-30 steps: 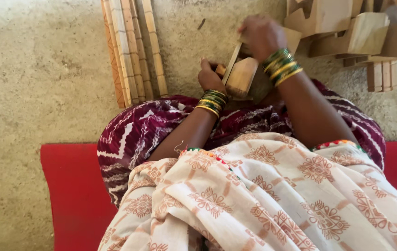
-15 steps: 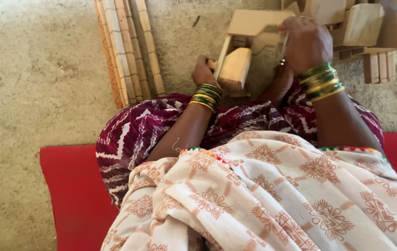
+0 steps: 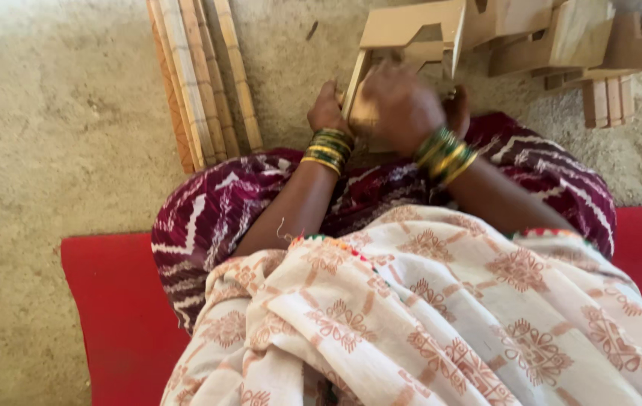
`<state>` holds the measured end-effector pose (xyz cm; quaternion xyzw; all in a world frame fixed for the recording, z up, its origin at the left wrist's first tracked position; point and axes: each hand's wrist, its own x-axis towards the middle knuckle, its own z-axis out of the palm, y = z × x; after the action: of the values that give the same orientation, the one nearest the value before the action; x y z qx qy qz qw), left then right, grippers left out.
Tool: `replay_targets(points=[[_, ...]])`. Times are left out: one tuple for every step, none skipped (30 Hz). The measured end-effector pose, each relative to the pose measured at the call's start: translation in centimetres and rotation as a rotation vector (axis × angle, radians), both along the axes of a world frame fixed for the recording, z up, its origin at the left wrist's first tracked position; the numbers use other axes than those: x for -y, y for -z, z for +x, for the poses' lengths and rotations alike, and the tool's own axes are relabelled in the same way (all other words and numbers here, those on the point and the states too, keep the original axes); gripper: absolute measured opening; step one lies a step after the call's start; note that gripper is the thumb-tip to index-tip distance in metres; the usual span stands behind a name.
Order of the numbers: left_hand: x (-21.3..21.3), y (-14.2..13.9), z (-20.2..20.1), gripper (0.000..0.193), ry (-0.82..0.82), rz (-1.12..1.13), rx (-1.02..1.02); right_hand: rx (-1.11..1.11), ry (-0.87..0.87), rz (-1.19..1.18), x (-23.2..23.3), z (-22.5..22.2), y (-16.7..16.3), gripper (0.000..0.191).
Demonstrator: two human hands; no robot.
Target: The person sits on a red mat and assembles small wooden blocks by hand. They pick up blocks, align them, and press them together to form a larger structure, occasionally adjusting the pieces to fit.
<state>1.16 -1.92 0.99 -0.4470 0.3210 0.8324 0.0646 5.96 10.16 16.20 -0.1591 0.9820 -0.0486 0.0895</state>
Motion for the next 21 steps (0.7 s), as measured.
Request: replay_targets(points=[[-0.2,0.1,0.2,0.031,0.006,-0.056,-0.001,-0.041,0.033,-0.105,-0.6,-0.6,0.3,0.032],[-0.3,0.2,0.3,0.031,0.003,-0.076,0.013,-0.090,0.066,-0.211,-1.5,-1.2,0.6,0.021],[-0.4,0.4,0.3,0.031,0.000,-0.098,0.017,-0.148,0.097,-0.319,-2.1,-1.7,1.3,0.021],[-0.5,0.7,0.2,0.031,-0.003,-0.119,0.024,-0.214,0.043,-0.345,-2.4,-1.7,2.1,0.020],[-0.5,1.1,0.1,0.031,-0.001,-0.092,-0.002,-0.269,-0.010,-0.369,-2.7,-1.3,2.8,0.019],[-0.5,1.5,0.3,0.031,-0.001,-0.062,-0.023,-0.319,-0.063,-0.392,-2.9,-0.8,3.6,0.019],[-0.5,1.8,0.1,0.031,-0.002,-0.033,-0.051,-0.326,-0.055,-0.442,-3.1,-0.5,4.2,0.019],[-0.6,2.1,0.1,0.032,0.014,-0.038,-0.068,-0.334,-0.055,-0.469,-3.2,-0.7,4.7,0.019],[-0.4,2.2,-0.2,0.032,0.020,-0.050,-0.092,-0.285,0.026,-0.417,-3.3,-0.9,5.0,0.019],[-0.5,2.2,-0.1,0.034,0.034,-0.043,-0.105,-0.219,0.125,-0.361,-3.2,-1.3,5.1,0.019],[-0.4,2.1,-0.3,0.035,0.049,-0.017,-0.106,-0.177,0.207,-0.339,-3.2,-1.8,5.2,0.019],[-0.5,1.7,-0.4,0.037,0.058,0.024,-0.103,-0.207,0.242,-0.372,-3.2,-2.2,5.1,0.019],[-0.5,1.2,-0.4,0.039,0.068,0.076,-0.101,-0.234,0.283,-0.409,-3.3,-2.6,4.9,0.019],[-0.6,0.7,-0.4,0.041,0.071,0.165,-0.082,-0.260,0.320,-0.446,-3.3,-2.7,4.8,0.019],[-0.7,0.2,-0.6,0.043,0.084,0.256,-0.066,-0.267,0.341,-0.492,-3.4,-2.9,4.6,0.020],[-0.9,-0.2,-0.5,0.045,0.101,0.345,-0.048,-0.278,0.364,-0.534,-3.6,-2.9,4.6,0.020],[-1.0,-0.7,-0.7,0.047,0.152,0.393,-0.050,-0.290,0.381,-0.581,-3.8,-2.7,4.5,0.021],[-1.4,-1.0,-0.5,0.050,0.212,0.424,-0.045,-0.298,0.372,-0.622,-4.1,-2.6,4.5,0.021],[-1.5,-1.3,-0.4,0.050,0.296,0.431,-0.058,-0.305,0.362,-0.672,-4.4,-2.4,4.7,0.022],[-1.7,-1.5,-0.4,0.050,0.344,0.428,-0.110,-0.312,0.349,-0.726,-4.8,-2.5,4.8,0.021],[-1.8,-1.5,-0.4,0.050,0.390,0.425,-0.158,-0.297,0.349,-0.727,-5.1,-2.7,5.1,0.020]])
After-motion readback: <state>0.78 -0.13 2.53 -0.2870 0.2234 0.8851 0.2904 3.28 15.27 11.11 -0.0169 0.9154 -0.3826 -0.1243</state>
